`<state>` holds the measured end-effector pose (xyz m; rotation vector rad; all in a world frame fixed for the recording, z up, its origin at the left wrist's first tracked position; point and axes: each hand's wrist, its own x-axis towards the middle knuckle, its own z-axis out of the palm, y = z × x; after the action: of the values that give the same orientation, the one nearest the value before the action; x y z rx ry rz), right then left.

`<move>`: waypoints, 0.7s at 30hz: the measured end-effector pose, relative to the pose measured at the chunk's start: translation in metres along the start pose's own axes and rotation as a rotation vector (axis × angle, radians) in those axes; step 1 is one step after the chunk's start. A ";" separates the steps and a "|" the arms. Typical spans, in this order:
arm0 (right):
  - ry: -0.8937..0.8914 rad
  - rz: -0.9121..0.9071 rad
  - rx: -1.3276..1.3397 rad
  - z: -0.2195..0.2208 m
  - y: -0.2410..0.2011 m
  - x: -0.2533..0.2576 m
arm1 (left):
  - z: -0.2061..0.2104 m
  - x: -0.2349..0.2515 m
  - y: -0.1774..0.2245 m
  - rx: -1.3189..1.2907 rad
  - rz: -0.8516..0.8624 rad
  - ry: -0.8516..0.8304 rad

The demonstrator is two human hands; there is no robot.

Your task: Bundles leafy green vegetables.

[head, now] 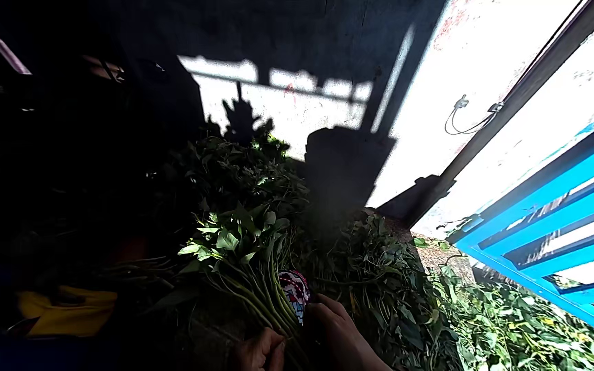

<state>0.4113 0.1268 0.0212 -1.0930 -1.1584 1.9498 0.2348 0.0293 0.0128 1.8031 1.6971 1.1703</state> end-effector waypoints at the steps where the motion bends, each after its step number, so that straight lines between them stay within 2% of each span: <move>1: 0.009 0.010 0.020 0.000 0.001 0.001 | 0.001 -0.001 -0.001 -0.001 0.003 0.011; 5: 0.054 0.045 0.054 0.004 0.001 0.005 | 0.004 -0.003 -0.005 0.108 0.070 0.033; 9: 0.113 -0.035 0.026 0.012 -0.003 0.007 | -0.005 0.002 0.013 0.556 0.312 -0.089; 12: 0.007 -0.143 0.007 0.013 -0.001 0.010 | -0.017 0.015 0.033 0.735 0.452 -0.228; 16: -0.140 -0.230 0.004 0.013 0.002 0.014 | -0.022 0.034 0.031 0.815 0.760 -0.325; 21: -0.219 -0.226 0.013 0.009 0.002 0.013 | -0.023 0.050 0.021 0.823 0.951 -0.321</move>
<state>0.3978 0.1330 0.0180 -0.7196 -1.3207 1.9284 0.2253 0.0670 0.0570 3.2904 1.1725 0.3321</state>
